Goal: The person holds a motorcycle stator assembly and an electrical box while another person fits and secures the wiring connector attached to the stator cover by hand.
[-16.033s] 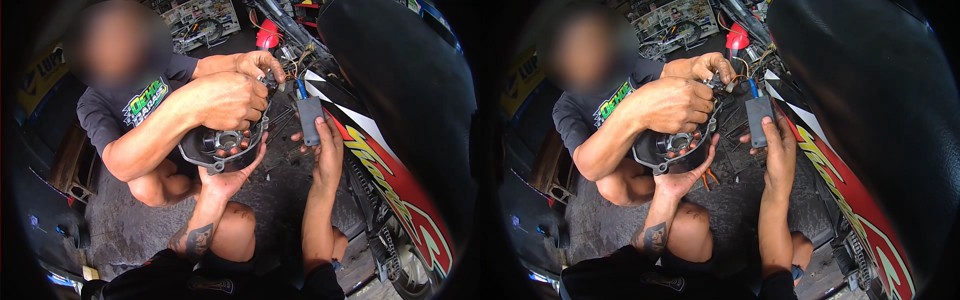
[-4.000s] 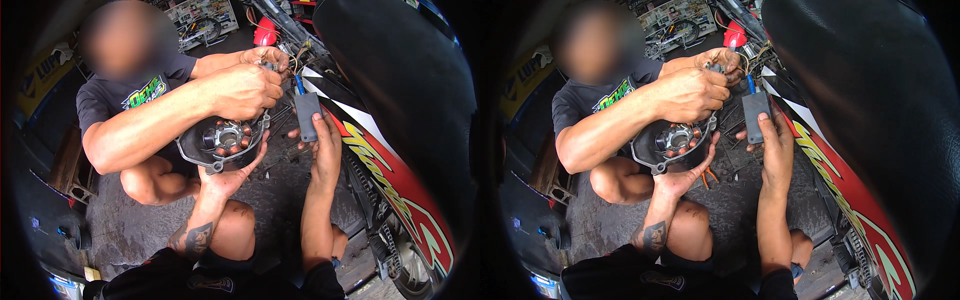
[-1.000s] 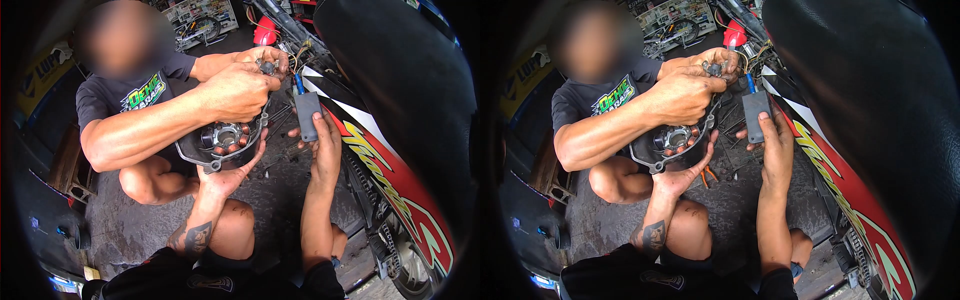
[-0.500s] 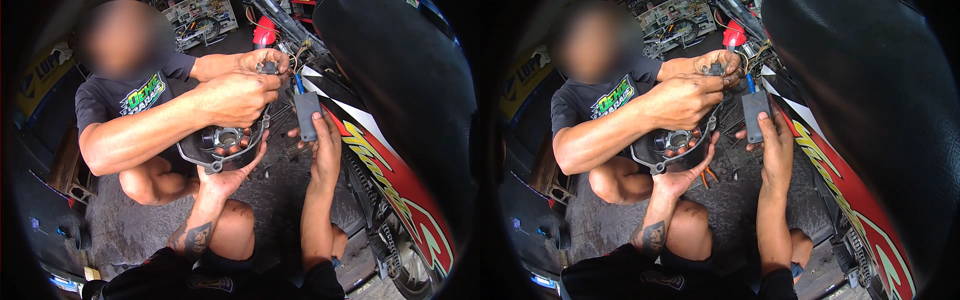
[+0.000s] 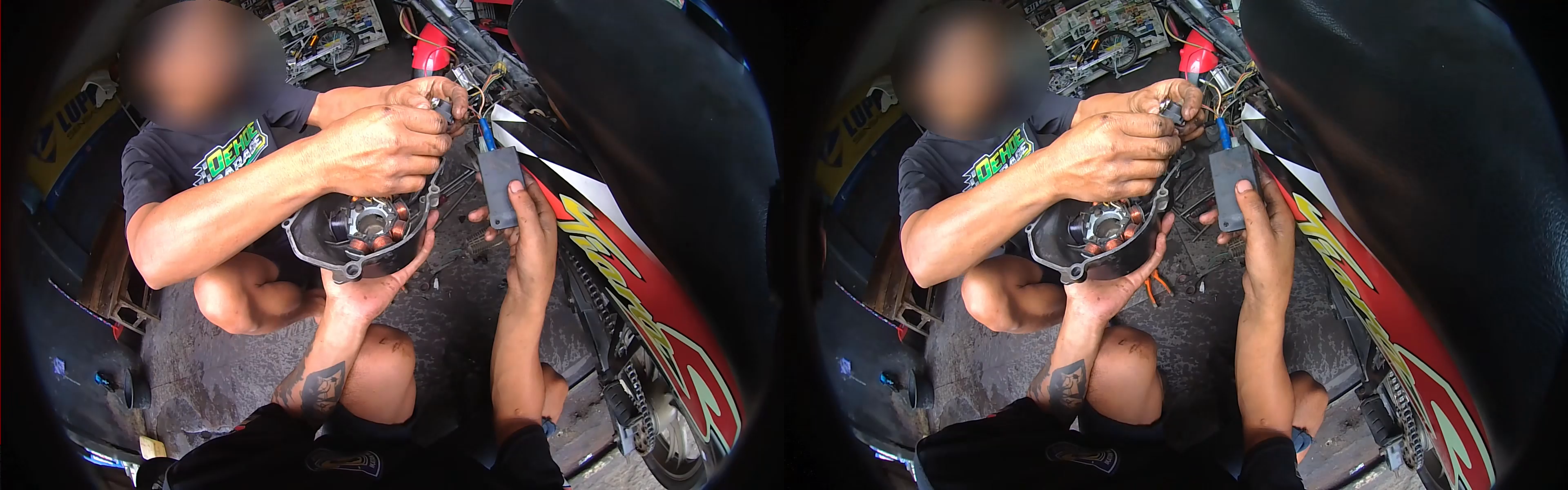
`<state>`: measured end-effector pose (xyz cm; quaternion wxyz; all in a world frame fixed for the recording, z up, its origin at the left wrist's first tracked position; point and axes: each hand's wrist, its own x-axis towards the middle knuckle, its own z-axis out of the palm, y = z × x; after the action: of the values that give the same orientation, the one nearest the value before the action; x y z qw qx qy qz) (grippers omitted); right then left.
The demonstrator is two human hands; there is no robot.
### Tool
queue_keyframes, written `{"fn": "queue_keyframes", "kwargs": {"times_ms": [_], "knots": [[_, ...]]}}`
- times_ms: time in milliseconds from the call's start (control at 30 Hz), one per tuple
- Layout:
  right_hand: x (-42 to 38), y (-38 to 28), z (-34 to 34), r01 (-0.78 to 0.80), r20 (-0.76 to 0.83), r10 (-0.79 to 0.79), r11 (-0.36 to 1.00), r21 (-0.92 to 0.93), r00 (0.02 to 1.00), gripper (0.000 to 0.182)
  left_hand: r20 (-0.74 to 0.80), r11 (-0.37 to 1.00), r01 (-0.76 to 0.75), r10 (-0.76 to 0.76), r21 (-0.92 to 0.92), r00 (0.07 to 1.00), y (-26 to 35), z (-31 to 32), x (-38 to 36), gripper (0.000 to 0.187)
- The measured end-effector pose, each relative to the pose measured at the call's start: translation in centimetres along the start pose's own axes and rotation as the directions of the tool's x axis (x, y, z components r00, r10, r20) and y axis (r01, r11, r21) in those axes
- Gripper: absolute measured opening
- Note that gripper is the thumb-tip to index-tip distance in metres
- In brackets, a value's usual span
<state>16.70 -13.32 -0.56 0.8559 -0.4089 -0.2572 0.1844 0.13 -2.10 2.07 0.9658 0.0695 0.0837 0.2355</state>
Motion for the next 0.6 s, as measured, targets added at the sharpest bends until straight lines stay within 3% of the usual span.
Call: {"fn": "queue_keyframes", "kwargs": {"times_ms": [600], "knots": [[-0.10,-0.03,0.09,0.006,-0.011,-0.006,1.000,-0.016,1.000,0.043,0.022,1.000,-0.010,0.010,-0.009,1.000,0.01,-0.14,-0.13,0.067]]}}
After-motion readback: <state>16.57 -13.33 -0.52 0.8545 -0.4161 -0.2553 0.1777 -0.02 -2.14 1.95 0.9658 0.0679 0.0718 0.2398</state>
